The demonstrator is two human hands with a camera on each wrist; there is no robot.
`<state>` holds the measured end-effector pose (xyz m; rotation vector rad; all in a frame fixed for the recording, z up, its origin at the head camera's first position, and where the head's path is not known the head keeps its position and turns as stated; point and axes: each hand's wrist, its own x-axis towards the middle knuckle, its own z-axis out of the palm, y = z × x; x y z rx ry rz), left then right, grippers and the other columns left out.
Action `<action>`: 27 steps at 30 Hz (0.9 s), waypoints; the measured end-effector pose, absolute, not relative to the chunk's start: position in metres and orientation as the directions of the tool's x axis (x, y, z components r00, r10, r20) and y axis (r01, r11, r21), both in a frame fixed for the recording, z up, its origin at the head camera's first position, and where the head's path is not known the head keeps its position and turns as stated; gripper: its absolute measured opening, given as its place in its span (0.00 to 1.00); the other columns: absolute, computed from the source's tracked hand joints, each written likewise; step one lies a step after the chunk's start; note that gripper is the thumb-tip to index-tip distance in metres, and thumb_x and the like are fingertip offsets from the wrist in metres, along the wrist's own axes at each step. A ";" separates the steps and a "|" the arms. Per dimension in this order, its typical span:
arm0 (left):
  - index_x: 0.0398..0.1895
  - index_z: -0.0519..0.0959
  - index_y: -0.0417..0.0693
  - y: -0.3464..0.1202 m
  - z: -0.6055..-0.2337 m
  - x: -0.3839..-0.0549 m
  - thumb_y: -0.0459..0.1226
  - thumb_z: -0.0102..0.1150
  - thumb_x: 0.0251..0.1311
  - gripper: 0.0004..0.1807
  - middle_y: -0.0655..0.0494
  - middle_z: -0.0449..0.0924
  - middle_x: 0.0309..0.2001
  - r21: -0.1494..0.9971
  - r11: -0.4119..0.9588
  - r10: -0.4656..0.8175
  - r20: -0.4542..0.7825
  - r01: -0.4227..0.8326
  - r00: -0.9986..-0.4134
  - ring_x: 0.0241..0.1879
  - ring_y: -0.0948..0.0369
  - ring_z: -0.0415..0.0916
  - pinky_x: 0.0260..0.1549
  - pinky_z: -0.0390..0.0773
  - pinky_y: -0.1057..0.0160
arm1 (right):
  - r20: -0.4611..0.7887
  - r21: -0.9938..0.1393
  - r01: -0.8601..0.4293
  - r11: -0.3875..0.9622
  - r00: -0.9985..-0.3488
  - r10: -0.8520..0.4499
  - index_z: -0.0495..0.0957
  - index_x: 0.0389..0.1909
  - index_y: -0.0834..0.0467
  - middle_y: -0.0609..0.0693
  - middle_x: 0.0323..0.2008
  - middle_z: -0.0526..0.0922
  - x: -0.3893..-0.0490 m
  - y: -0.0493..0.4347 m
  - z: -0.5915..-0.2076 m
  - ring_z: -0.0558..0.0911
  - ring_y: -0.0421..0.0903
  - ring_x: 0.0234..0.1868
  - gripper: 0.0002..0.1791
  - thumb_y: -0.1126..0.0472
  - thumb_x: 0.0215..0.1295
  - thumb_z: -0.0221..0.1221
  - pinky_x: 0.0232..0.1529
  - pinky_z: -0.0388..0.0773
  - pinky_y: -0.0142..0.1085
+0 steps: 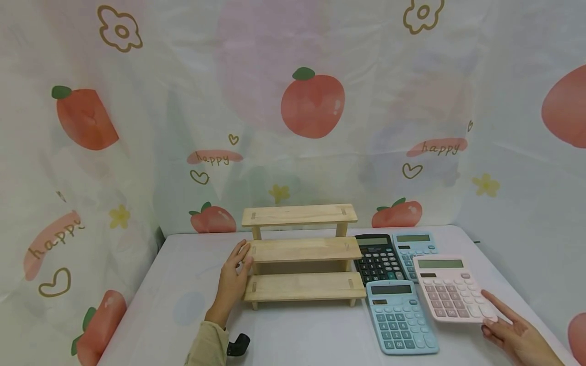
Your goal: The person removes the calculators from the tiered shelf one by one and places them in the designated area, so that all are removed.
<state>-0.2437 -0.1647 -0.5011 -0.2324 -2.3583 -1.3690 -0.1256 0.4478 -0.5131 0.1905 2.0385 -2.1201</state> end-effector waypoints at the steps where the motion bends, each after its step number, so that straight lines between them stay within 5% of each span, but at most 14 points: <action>1: 0.70 0.72 0.38 -0.165 -0.502 -0.244 0.40 0.55 0.74 0.25 0.46 0.66 0.75 0.792 0.507 -0.056 0.425 0.341 -0.904 0.73 0.43 0.65 0.54 0.77 0.40 | -0.234 -0.972 0.235 -0.023 -0.971 -0.047 0.63 0.59 0.15 0.27 0.42 0.79 -0.125 0.449 -0.515 0.80 0.33 0.37 0.36 0.67 0.78 0.50 0.41 0.82 0.28; 4: 0.69 0.72 0.38 -0.165 -0.503 -0.244 0.40 0.55 0.74 0.25 0.45 0.67 0.75 0.785 0.509 -0.057 0.439 0.352 -0.896 0.73 0.43 0.65 0.53 0.77 0.40 | -0.282 -0.959 0.282 0.030 -0.959 -0.024 0.53 0.66 0.15 0.24 0.41 0.77 -0.125 0.452 -0.517 0.79 0.33 0.37 0.39 0.66 0.78 0.51 0.40 0.82 0.29; 7: 0.68 0.73 0.38 -0.165 -0.505 -0.243 0.40 0.56 0.73 0.25 0.45 0.68 0.74 0.775 0.514 -0.063 0.462 0.368 -0.885 0.71 0.42 0.67 0.51 0.78 0.42 | -0.366 -0.927 0.364 0.091 -0.931 -0.002 0.31 0.78 0.31 0.21 0.39 0.73 -0.127 0.455 -0.517 0.77 0.32 0.38 0.44 0.61 0.79 0.51 0.41 0.81 0.29; 10: 0.68 0.74 0.38 -0.165 -0.505 -0.243 0.39 0.56 0.73 0.24 0.45 0.70 0.73 0.761 0.529 -0.068 0.478 0.375 -0.876 0.70 0.43 0.69 0.50 0.79 0.44 | -0.438 -0.889 0.436 0.140 -0.899 0.018 0.26 0.79 0.43 0.24 0.39 0.73 -0.130 0.458 -0.517 0.77 0.33 0.39 0.46 0.57 0.79 0.51 0.43 0.81 0.30; 20: 0.70 0.72 0.39 -0.166 -0.503 -0.242 0.40 0.55 0.74 0.25 0.49 0.66 0.75 0.804 0.482 -0.054 0.423 0.348 -0.904 0.74 0.46 0.64 0.55 0.77 0.41 | -0.485 -0.872 0.482 0.085 -0.874 -0.021 0.30 0.73 0.29 0.16 0.40 0.69 -0.129 0.467 -0.527 0.80 0.34 0.40 0.46 0.56 0.76 0.56 0.47 0.83 0.32; 24: 0.70 0.72 0.39 -0.166 -0.502 -0.242 0.40 0.55 0.74 0.25 0.49 0.66 0.75 0.809 0.478 -0.055 0.418 0.343 -0.907 0.74 0.46 0.64 0.55 0.77 0.41 | -0.499 -0.864 0.495 0.088 -0.866 -0.027 0.43 0.58 0.11 0.18 0.41 0.71 -0.130 0.469 -0.525 0.82 0.35 0.40 0.39 0.56 0.75 0.57 0.47 0.83 0.33; 27: 0.70 0.72 0.39 -0.165 -0.502 -0.242 0.41 0.55 0.74 0.25 0.48 0.66 0.75 0.810 0.480 -0.055 0.412 0.338 -0.909 0.74 0.46 0.64 0.56 0.76 0.42 | -0.506 -0.859 0.502 0.100 -0.862 -0.015 0.59 0.47 0.10 0.19 0.40 0.72 -0.131 0.470 -0.525 0.83 0.36 0.40 0.30 0.57 0.76 0.56 0.47 0.84 0.33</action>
